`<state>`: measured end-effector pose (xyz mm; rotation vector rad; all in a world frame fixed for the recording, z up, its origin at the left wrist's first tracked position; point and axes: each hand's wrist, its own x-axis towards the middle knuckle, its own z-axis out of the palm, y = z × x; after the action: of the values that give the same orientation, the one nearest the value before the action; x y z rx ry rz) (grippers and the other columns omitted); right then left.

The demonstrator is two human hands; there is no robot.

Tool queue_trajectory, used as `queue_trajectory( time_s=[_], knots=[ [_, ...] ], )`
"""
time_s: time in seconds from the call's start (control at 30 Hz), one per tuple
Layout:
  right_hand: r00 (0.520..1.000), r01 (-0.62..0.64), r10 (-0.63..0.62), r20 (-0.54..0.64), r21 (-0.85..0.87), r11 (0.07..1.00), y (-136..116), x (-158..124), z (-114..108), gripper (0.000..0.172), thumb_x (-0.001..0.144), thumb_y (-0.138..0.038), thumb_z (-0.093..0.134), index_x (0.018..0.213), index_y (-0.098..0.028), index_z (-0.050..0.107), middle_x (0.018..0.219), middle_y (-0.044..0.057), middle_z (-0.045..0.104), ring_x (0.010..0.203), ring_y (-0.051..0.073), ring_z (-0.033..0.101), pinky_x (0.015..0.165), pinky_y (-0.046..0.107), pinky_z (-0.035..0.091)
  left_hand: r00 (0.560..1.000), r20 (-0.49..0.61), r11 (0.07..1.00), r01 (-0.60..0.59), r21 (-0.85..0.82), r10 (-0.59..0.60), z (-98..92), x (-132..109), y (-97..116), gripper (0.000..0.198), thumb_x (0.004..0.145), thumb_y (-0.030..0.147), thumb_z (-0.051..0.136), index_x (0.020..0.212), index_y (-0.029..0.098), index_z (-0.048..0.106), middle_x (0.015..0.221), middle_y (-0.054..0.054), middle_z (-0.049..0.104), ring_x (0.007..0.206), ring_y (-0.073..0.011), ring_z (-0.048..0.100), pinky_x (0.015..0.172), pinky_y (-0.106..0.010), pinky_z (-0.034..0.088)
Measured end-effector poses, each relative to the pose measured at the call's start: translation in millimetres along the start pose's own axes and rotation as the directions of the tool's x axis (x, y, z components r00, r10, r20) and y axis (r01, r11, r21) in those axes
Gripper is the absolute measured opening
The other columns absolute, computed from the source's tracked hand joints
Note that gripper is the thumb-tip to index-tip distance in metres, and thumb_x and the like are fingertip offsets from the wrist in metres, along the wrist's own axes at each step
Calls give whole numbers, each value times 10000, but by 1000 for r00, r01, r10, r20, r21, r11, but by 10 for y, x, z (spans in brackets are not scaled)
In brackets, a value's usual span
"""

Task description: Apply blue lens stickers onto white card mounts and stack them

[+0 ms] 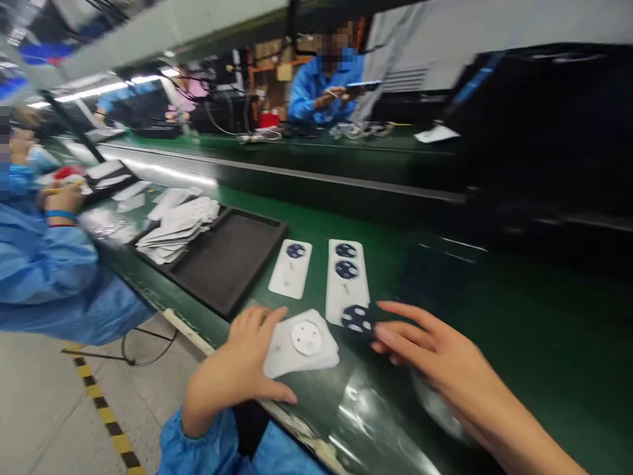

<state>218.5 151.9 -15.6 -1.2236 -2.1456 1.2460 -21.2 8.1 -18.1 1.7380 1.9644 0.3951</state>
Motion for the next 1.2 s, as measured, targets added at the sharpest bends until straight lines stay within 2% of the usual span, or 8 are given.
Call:
queue_trajectory(
  time_s=[0.03, 0.07, 0.13, 0.3, 0.43, 0.77, 0.93, 1.2],
  knots=[
    [994, -98, 91, 57, 129, 987, -10, -5, -11, 449, 998, -575, 532, 1299, -242, 520, 900, 137, 685, 765, 293, 654, 625, 413, 516, 999, 40, 999, 36, 34, -37, 7, 34, -15, 1203, 547, 538, 956, 1511, 208, 317, 1383, -144, 419, 1341, -363, 342, 1162, -526, 280],
    [981, -154, 120, 153, 230, 961, -34, 35, -4, 508, 917, -568, 645, 1261, -210, 536, 860, 115, 680, 754, 283, 639, 631, 393, 497, 994, 72, 995, 73, 70, -78, 9, 64, -17, 1177, 548, 511, 961, 1494, 191, 337, 1392, -145, 410, 1344, -357, 336, 1161, -510, 279],
    [950, -193, 100, 295, 308, 931, -105, 205, 48, 597, 755, -519, 794, 1186, -176, 563, 808, 71, 672, 703, 243, 599, 607, 339, 448, 987, 99, 986, 116, 122, -128, 5, 102, 6, 1080, 557, 451, 959, 1439, 165, 404, 1392, -144, 405, 1332, -356, 339, 1147, -491, 292],
    [864, -210, 44, 502, 281, 936, -254, 611, 232, 467, 693, -395, 793, 1045, -151, 606, 696, 22, 657, 640, 191, 563, 555, 271, 378, 994, 85, 984, 54, 170, -69, -2, 94, 43, 671, 705, 300, 801, 1307, 223, 516, 1248, -97, 456, 1184, -311, 421, 1038, -456, 374],
    [780, -235, 77, 622, 176, 956, -247, 704, 255, 536, 696, -351, 790, 1138, -120, 594, 753, 57, 699, 667, 201, 596, 561, 266, 413, 995, 87, 982, 37, 187, -54, 22, 78, 18, 644, 755, 177, 672, 1366, 223, 475, 1220, -98, 437, 1154, -288, 421, 1013, -443, 378],
    [774, -280, 131, 620, 149, 949, -211, 709, 186, 494, 683, -265, 770, 1120, -126, 588, 759, 64, 707, 682, 203, 592, 574, 260, 444, 990, 126, 983, 46, 179, -70, 16, 122, 40, 713, 786, 157, 703, 1436, 230, 421, 1238, -95, 414, 1145, -279, 397, 993, -459, 387],
    [784, -303, 150, 603, 160, 939, -229, 702, 209, 482, 666, -266, 750, 1098, -123, 590, 733, 57, 698, 642, 187, 561, 565, 258, 434, 993, 105, 987, 30, 156, -47, 32, 114, -10, 678, 765, 177, 760, 1372, 236, 462, 1241, -79, 419, 1113, -265, 395, 989, -464, 393],
    [782, -313, 157, 603, 162, 936, -185, 677, 203, 455, 677, -262, 746, 1092, -146, 600, 771, 58, 710, 708, 227, 632, 588, 270, 458, 996, 88, 990, 20, 137, -32, 57, 122, -32, 661, 755, 179, 770, 1340, 225, 467, 1220, -72, 421, 1086, -257, 400, 964, -467, 401]
  ],
)
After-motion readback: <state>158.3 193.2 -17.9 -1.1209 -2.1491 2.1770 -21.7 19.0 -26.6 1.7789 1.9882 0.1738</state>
